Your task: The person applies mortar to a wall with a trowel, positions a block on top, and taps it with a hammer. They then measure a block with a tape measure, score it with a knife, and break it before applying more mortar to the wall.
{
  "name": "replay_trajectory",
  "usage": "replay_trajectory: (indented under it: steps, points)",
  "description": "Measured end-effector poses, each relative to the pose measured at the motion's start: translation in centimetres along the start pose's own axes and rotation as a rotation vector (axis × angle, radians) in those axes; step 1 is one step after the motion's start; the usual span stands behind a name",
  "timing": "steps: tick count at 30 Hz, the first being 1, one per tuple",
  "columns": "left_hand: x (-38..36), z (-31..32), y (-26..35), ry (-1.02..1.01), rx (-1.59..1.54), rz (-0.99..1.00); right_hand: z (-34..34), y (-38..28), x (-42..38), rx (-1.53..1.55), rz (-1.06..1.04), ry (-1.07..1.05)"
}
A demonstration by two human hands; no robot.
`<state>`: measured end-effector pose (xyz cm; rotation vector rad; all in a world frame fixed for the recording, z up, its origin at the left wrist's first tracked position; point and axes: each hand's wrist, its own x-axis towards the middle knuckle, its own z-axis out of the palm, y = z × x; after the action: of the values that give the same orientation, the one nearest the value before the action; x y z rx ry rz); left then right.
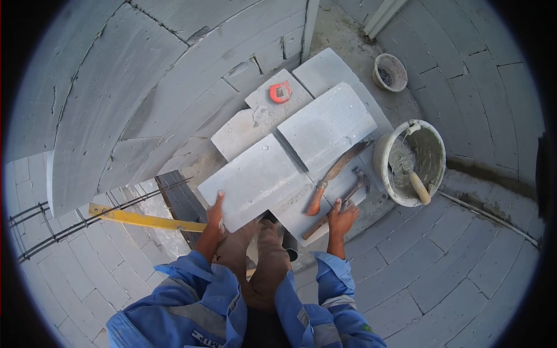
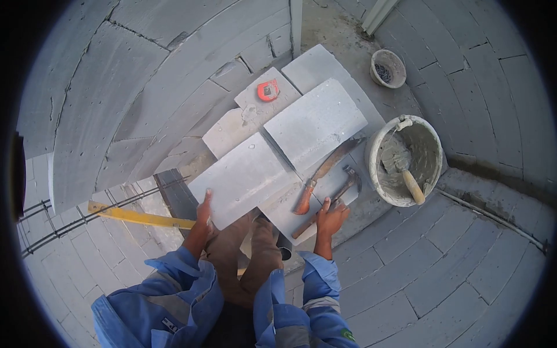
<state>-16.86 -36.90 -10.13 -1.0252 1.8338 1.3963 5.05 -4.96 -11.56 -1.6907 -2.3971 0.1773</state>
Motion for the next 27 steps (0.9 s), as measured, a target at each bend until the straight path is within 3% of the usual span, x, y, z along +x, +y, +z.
replay_trajectory:
  steps: [1,2,4,7,9,10,12,14,16,18,20,21,22,24,27]
  points:
    - [0.7,-0.4,0.1,-0.071,-0.047,-0.049,-1.6,-1.2,0.2,0.152,0.191,-0.215]
    - [1.3,-0.7,0.0,-0.144,-0.098,-0.098,-2.3,-2.4,-0.2,0.151,0.189,-0.212]
    - [1.1,-0.7,0.8,-0.207,-0.109,-0.133,-2.9,-5.4,-1.4,0.766,0.400,-0.608]
    - [1.6,-0.9,0.9,-0.312,-0.124,-0.187,1.8,-8.8,-5.0,1.009,0.191,-0.644]
    - [1.8,-1.0,1.5,-0.350,-0.127,-0.196,3.0,-12.4,-5.4,1.433,0.583,-0.839]
    - [1.4,-0.7,1.9,-0.354,-0.104,-0.201,2.8,-14.3,-5.0,1.439,0.585,-0.845]
    - [0.4,-0.8,2.4,-0.366,-0.079,-0.217,-0.5,-17.4,-3.0,1.172,0.603,-0.711]
    - [-0.3,-0.3,3.7,-0.507,-0.145,-0.316,-3.0,-18.9,-2.1,1.141,0.563,-0.701]
    - [-2.6,-0.2,4.3,-0.524,-0.108,-0.381,-5.4,-20.0,-2.8,0.940,0.498,-0.465]
    - [-3.9,0.6,3.3,-0.557,-0.056,-0.451,-9.0,-20.9,-1.2,1.049,0.412,-0.455]
    - [-5.3,0.8,-0.2,-0.677,-0.211,-0.587,-13.7,-22.8,0.5,0.499,0.242,-0.609]
    - [-6.5,1.8,-1.6,-0.691,-0.204,-0.590,-14.1,-23.3,1.3,0.390,0.142,-0.662]
    - [-7.9,3.1,-3.1,-0.715,-0.231,-0.626,-14.6,-24.0,2.1,0.389,0.147,-0.651]
    - [-8.3,2.9,-3.4,-0.731,-0.249,-0.675,-15.2,-25.4,2.9,0.356,-0.064,-0.812]
    - [-7.8,2.2,-2.5,-0.693,-0.274,-0.672,-14.1,-27.8,2.6,0.274,-0.195,-0.772]
